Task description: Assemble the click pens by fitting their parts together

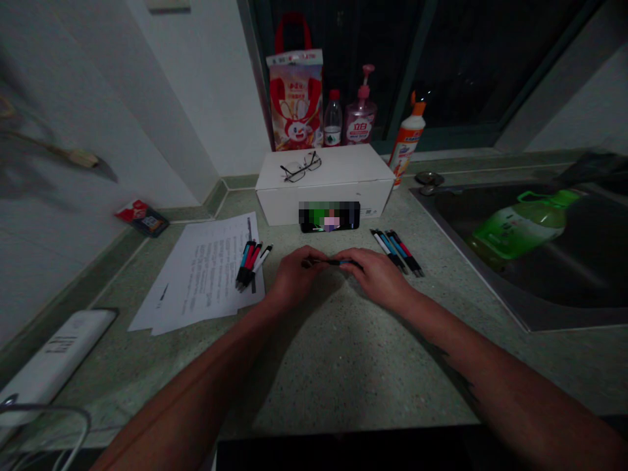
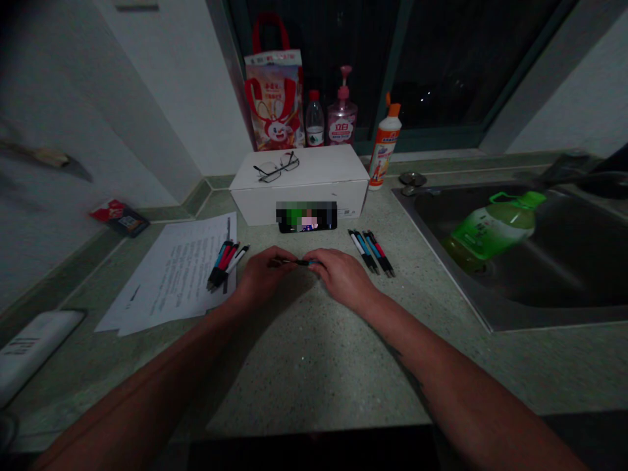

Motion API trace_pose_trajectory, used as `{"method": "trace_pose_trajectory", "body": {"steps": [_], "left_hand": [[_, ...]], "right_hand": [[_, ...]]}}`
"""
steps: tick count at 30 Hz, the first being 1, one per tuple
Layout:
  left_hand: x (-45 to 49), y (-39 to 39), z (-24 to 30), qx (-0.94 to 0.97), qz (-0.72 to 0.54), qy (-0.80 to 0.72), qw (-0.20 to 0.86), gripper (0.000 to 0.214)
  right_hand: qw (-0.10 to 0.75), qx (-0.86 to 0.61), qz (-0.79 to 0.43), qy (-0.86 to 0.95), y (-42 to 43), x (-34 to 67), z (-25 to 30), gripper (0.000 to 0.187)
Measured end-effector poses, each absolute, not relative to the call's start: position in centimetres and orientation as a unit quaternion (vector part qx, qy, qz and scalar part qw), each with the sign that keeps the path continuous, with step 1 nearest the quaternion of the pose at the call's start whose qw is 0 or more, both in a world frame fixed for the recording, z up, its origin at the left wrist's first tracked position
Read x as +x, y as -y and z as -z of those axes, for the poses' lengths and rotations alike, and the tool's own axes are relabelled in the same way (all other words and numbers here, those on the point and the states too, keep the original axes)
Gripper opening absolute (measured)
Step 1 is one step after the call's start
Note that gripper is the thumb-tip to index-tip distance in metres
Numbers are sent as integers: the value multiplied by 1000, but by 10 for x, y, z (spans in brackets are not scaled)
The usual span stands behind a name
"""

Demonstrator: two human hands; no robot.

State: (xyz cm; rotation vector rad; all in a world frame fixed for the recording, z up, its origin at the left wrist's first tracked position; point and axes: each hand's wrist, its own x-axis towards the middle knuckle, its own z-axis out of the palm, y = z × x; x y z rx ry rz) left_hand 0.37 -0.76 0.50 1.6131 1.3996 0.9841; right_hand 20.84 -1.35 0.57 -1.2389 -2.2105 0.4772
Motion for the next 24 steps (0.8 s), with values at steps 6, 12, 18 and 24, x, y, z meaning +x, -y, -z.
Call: {"method": "trace_pose_trajectory", "body": {"steps": [6, 12, 18, 24], "left_hand": [[4, 7, -6, 622, -384, -547, 407, 3], [4, 8, -8, 616, -385, -547, 415, 5], [4, 8, -7, 621, -386, -544, 410, 3], [4, 7, -4, 622, -390, -536, 417, 6]], "right_hand": [[278, -464, -164, 825, 13, 208, -6, 22], [278, -468, -162, 823, 14, 209, -6, 22], [282, -470, -170, 819, 14, 209, -6, 22], [274, -472, -168, 821, 15, 208, -6, 22]]}}
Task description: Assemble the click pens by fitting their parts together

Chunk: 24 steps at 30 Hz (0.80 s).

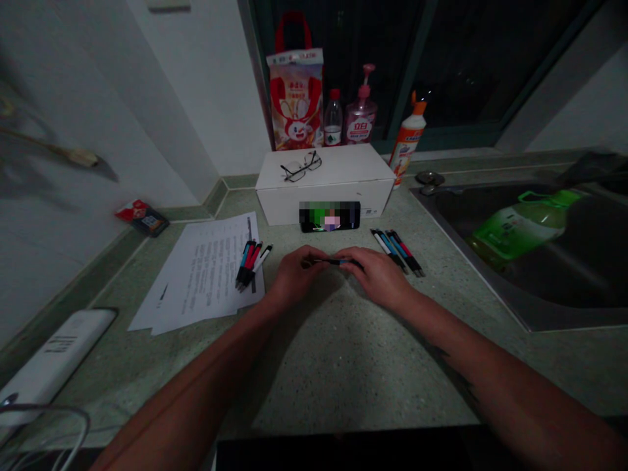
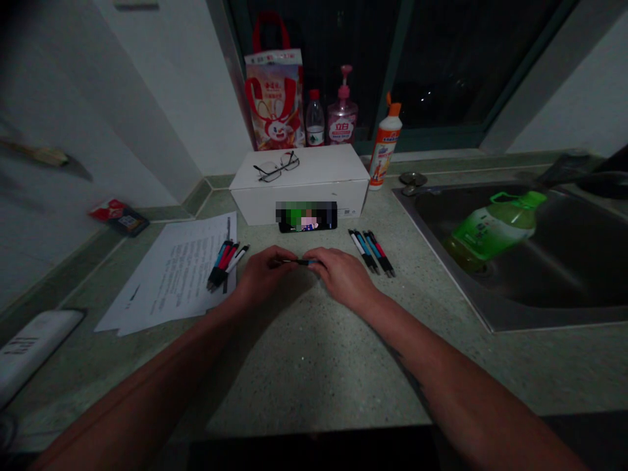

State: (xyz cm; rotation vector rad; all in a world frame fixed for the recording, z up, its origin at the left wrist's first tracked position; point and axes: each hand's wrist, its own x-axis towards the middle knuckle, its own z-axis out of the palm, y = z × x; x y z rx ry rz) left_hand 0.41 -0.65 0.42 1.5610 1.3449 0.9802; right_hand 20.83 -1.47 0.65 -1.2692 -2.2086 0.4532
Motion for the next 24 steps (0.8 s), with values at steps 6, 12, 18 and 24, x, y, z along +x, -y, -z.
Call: {"method": "trace_pose_trajectory", "body": {"steps": [6, 12, 18, 24], "left_hand": [[4, 9, -8, 630, -378, -539, 412, 1], [2, 10, -6, 677, -379, -546, 316, 5], [2, 8, -8, 642, -401, -578, 306, 6], [8, 15, -5, 661, -367, -524, 391, 7]], "right_hand": [[284, -472, -192, 812, 15, 208, -9, 20], [316, -474, -310, 761, 14, 207, -10, 22], [419, -548, -287, 665, 1, 219, -6, 20], [564, -487, -401, 533, 0, 217, -16, 38]]}}
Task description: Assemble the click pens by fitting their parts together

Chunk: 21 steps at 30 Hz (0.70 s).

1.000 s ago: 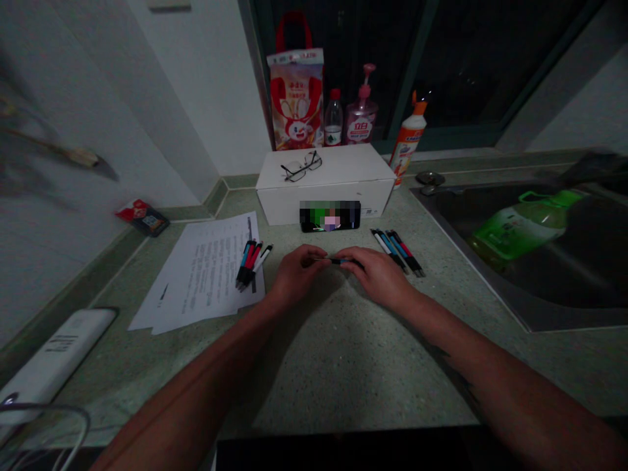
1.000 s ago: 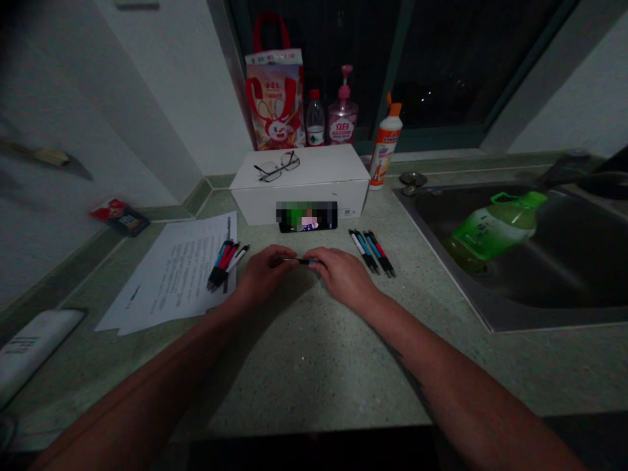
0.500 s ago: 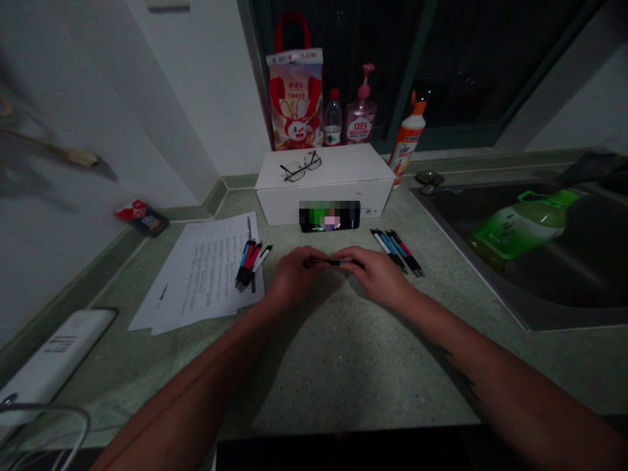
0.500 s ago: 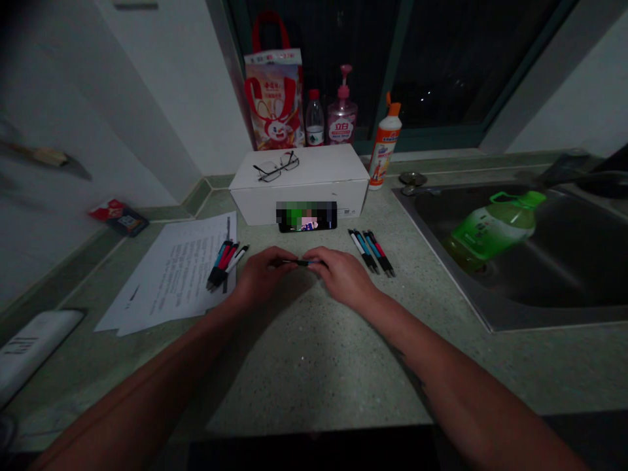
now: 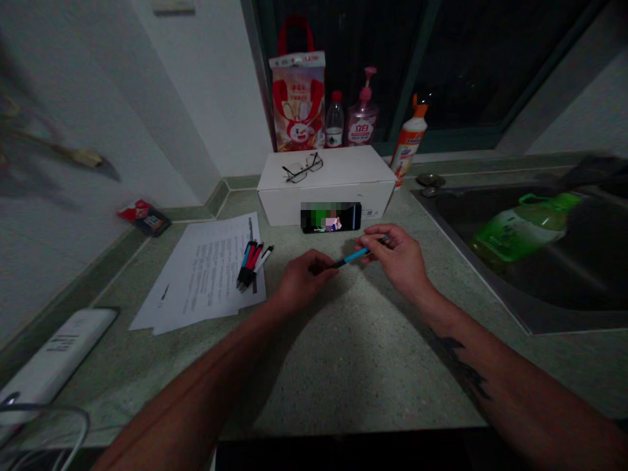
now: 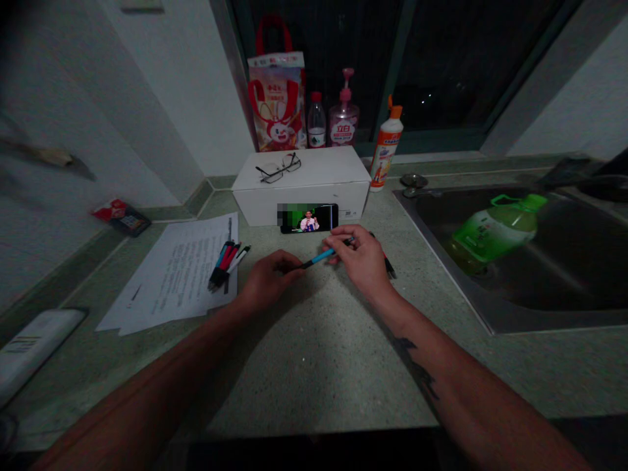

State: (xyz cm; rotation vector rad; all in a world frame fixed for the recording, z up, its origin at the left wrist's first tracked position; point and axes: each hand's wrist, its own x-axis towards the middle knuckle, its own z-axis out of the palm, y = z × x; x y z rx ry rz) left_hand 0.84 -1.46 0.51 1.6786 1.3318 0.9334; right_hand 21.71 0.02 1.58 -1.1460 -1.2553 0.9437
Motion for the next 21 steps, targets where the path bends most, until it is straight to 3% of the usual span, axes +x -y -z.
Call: {"method": "trace_pose_trajectory", "body": {"steps": [5, 11, 17, 21], "left_hand": [[11, 19, -5, 655, -376, -517, 402, 7], [8, 18, -7, 659, -382, -524, 380, 7], [9, 17, -11, 644, -412, -536, 358, 5], [11, 20, -12, 644, -398, -542, 366, 7]], "right_hand": [[552, -450, -474, 518, 7, 208, -18, 60], [517, -449, -483, 546, 6, 210, -16, 48], [556, -417, -499, 517, 7, 207, -15, 76], [560, -416, -512, 501, 9, 203, -14, 77]]}}
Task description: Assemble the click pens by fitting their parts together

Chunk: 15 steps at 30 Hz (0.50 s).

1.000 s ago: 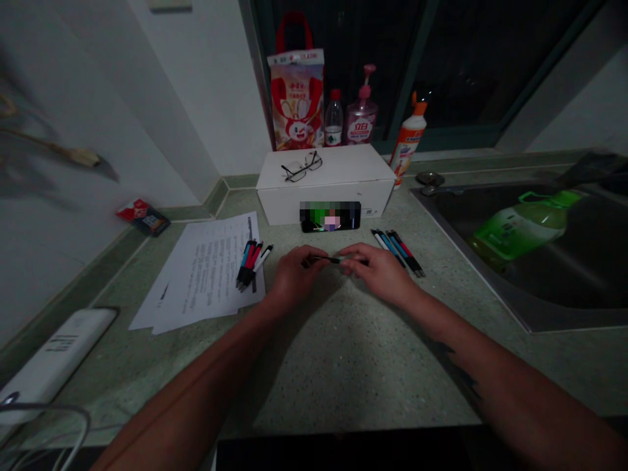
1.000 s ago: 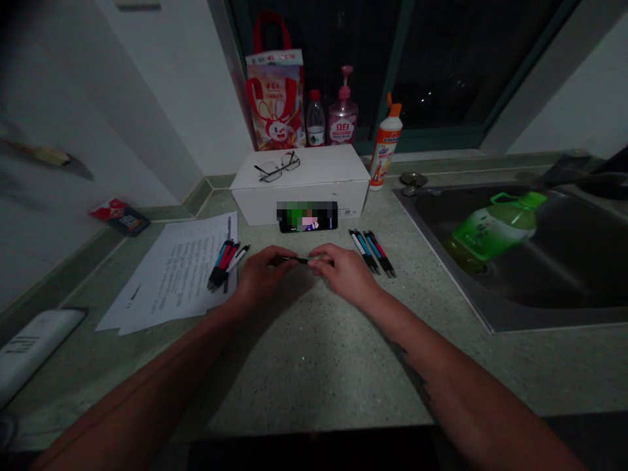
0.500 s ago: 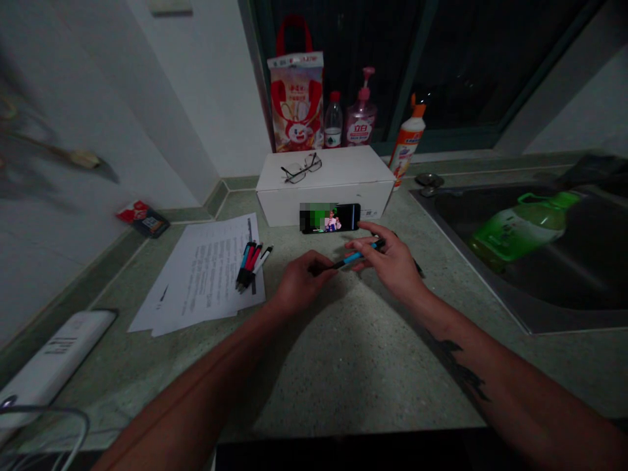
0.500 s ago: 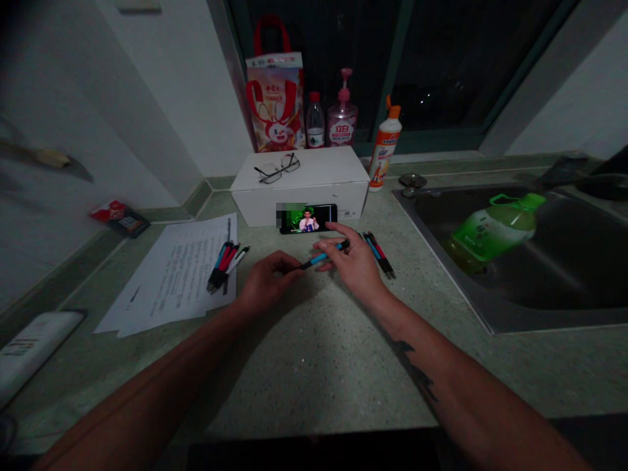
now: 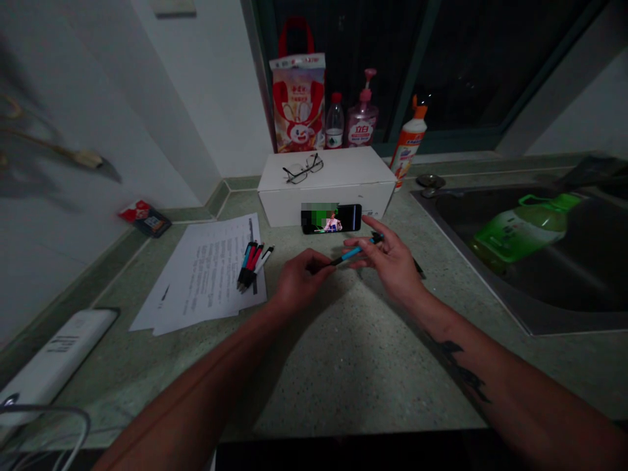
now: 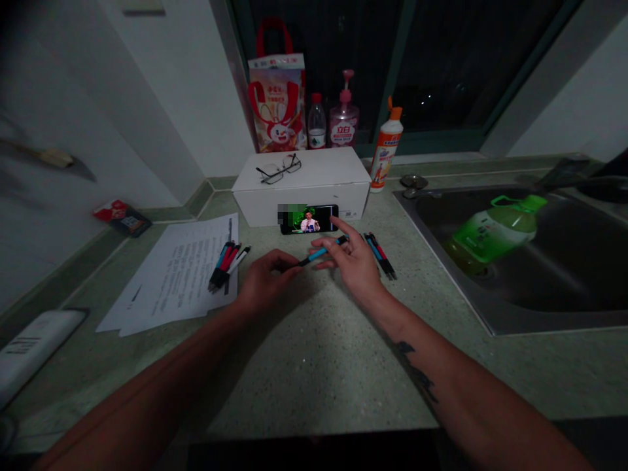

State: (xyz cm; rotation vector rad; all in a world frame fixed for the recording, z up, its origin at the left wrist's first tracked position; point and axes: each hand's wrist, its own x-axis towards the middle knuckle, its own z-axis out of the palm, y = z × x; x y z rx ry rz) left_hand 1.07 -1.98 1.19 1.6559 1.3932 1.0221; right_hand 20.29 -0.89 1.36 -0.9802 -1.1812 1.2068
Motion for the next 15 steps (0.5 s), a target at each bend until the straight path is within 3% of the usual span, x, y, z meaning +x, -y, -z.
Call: {"method": "trace_pose_trajectory", "body": {"steps": [15], "left_hand": [[14, 24, 1, 675, -365, -499, 402, 13]], "right_hand": [[546, -434, -514, 501, 10, 202, -13, 83]]}}
